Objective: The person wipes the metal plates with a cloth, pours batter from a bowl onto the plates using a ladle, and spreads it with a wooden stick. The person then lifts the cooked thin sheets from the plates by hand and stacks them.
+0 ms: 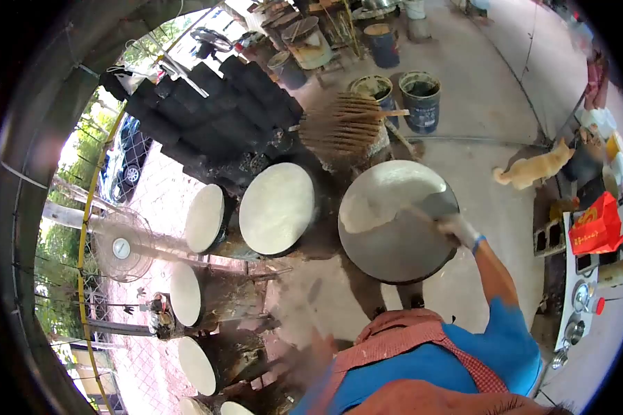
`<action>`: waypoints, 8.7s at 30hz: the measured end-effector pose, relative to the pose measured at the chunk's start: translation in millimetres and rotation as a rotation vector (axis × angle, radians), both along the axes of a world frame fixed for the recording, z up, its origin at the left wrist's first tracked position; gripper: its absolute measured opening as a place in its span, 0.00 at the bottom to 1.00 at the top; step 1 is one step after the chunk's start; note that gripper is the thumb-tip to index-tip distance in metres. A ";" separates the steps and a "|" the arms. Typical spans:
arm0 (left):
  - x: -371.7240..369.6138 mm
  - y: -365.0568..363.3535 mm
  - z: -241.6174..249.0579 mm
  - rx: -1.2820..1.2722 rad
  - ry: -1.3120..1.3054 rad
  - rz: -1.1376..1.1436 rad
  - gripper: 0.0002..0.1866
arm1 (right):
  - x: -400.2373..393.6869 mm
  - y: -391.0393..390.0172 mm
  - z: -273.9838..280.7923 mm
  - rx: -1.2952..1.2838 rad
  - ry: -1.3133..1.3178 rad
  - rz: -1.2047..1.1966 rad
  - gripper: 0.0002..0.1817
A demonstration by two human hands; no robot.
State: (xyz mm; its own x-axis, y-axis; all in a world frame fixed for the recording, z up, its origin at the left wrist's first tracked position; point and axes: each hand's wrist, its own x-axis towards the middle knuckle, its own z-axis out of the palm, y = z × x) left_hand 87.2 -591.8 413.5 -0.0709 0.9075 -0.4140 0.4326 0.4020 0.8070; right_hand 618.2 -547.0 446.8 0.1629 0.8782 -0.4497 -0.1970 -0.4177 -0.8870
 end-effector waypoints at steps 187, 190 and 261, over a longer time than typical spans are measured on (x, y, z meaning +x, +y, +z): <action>-104.3 82.5 44.0 -1.237 -1.758 0.255 0.09 | -392.2 -93.7 -17.4 0.118 -0.661 -0.225 0.20; -143.4 84.7 30.5 -1.041 -1.786 0.334 0.11 | -416.6 -44.7 1.2 0.009 -0.335 -0.145 0.13; -459.3 271.2 33.2 -0.347 -2.332 0.752 0.21 | -586.6 364.5 82.8 -0.139 -1.255 0.523 0.22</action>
State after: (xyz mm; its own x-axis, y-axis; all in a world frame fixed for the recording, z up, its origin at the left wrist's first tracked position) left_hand -372.1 -320.6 446.7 0.3697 0.8717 -0.3217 -0.8372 0.1623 -0.5223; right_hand 31.6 -182.4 529.6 0.1889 0.9227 -0.3361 0.9091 -0.2937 -0.2955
